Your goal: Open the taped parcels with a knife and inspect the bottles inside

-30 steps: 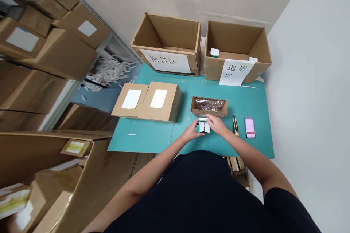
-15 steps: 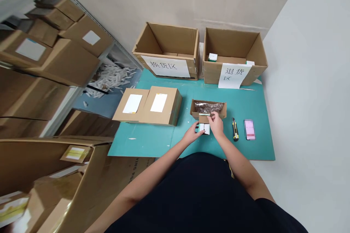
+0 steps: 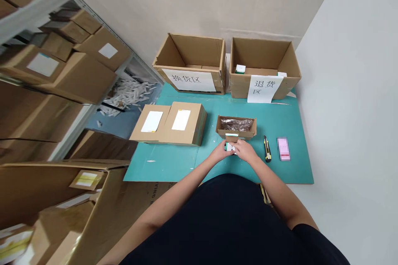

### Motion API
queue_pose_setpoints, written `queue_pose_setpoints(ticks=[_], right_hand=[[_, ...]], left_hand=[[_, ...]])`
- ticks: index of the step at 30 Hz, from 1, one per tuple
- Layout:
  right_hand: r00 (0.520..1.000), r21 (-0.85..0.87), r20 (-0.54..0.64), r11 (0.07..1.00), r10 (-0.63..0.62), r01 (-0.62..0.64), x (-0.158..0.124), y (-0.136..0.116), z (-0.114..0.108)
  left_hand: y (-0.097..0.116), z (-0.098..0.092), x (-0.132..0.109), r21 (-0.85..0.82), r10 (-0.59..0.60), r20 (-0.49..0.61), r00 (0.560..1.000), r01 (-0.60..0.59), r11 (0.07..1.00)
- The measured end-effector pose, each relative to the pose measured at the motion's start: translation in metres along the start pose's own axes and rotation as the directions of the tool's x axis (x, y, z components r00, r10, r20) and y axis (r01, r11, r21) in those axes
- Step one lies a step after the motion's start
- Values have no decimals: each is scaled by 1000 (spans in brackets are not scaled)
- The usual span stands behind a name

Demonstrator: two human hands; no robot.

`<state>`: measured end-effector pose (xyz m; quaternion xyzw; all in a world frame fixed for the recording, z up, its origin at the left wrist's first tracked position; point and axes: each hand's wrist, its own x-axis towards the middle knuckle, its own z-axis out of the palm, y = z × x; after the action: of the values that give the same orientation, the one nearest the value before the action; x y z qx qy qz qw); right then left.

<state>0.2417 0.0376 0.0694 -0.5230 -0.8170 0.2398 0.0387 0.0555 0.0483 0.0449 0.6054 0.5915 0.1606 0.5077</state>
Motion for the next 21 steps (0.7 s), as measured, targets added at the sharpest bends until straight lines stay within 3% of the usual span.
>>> queue_pose_setpoints(ticks=[5,13,21], right_hand=[[1000,91,-8,996,13,-12,1,-3,-3],[963,104,-53,961,263,-256,9,-25,4],[926,156,-12,915,378,-372,14,-33,0]], left_hand=[[-2,-1,3,12,-4,24,1000,4,1000],[-17,-5,5,-163,118,104,988,-100,982],[-23,-3,9,-173,42,143,989,-17,985]])
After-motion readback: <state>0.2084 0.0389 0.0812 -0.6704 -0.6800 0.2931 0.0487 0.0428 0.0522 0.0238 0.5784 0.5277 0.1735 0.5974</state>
